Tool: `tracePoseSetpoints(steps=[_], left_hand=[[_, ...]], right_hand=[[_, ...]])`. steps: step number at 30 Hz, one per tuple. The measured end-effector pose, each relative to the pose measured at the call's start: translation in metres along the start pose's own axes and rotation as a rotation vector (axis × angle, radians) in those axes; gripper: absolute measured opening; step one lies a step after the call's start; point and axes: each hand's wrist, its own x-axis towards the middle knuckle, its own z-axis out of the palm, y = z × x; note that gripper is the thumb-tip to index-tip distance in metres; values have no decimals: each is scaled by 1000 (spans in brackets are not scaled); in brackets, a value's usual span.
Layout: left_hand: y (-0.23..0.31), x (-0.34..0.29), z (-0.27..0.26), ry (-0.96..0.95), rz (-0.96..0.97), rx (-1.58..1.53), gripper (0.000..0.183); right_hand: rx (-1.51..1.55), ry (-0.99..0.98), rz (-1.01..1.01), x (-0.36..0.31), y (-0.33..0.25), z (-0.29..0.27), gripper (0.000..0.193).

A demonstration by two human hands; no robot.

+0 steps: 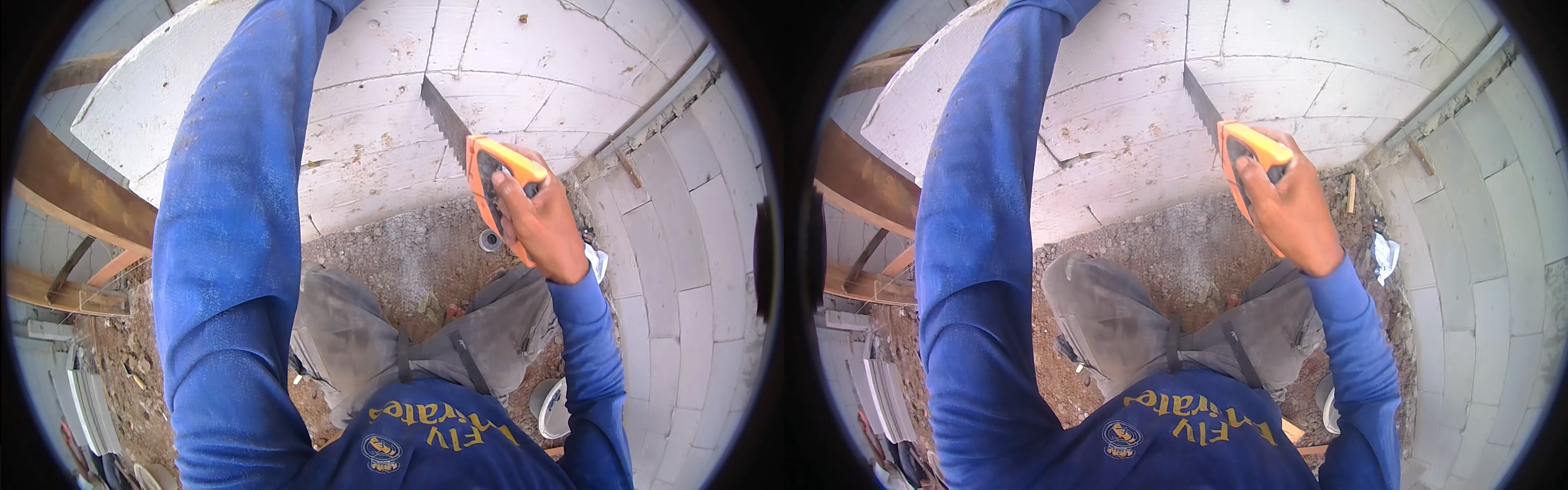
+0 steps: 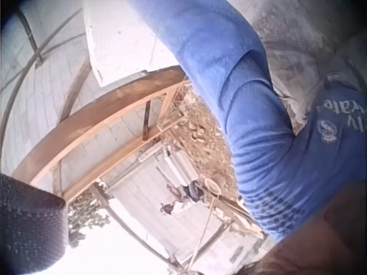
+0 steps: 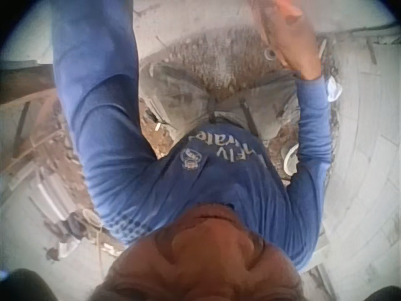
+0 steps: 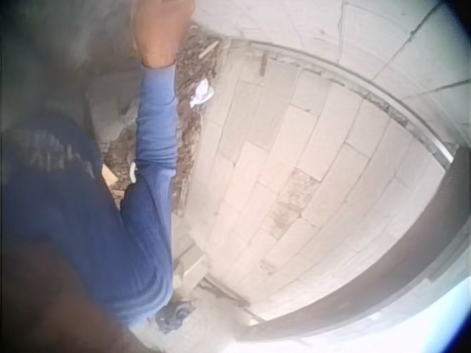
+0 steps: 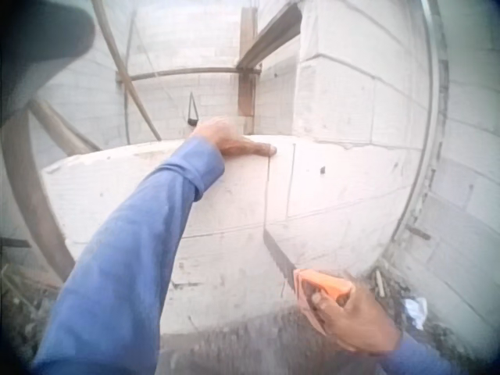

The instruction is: The person saws a concrete block with a hand saw and then moves a cut piece aside.

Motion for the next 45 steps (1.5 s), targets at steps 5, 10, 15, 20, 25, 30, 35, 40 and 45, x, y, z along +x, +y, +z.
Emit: tracePoseSetpoints(steps=[5, 10, 15, 20, 25, 30, 35, 40, 45], left_hand=[[-6, -4, -6, 11, -32, 27, 109], [8, 0, 2, -4, -9, -4, 109], [-11, -8, -6, 2, -57, 37, 109], [10, 2, 1, 3, -43, 3, 109], [2, -1, 1, -6, -70, 22, 109], [-3, -3, -4, -16, -97, 27, 110], [8, 1, 5, 5, -49, -51, 112], [-6, 0, 2, -31, -120, 52, 113], [-7, 18, 39, 87, -24, 19, 101]], right_hand=[[16, -26, 71, -28, -7, -9, 40], [110, -48, 125, 33, -1, 10, 38], [106, -40, 116, -55, -20, -11, 38], [79, -46, 106, 26, -9, 0, 37], [-32, -21, -50, -3, -2, -1, 36], [-39, -12, -43, -17, 1, -7, 38], [24, -14, 66, 7, 4, 6, 38], [49, 27, -58, -48, 13, 2, 40], [1, 85, -127, 14, 30, 20, 41]])
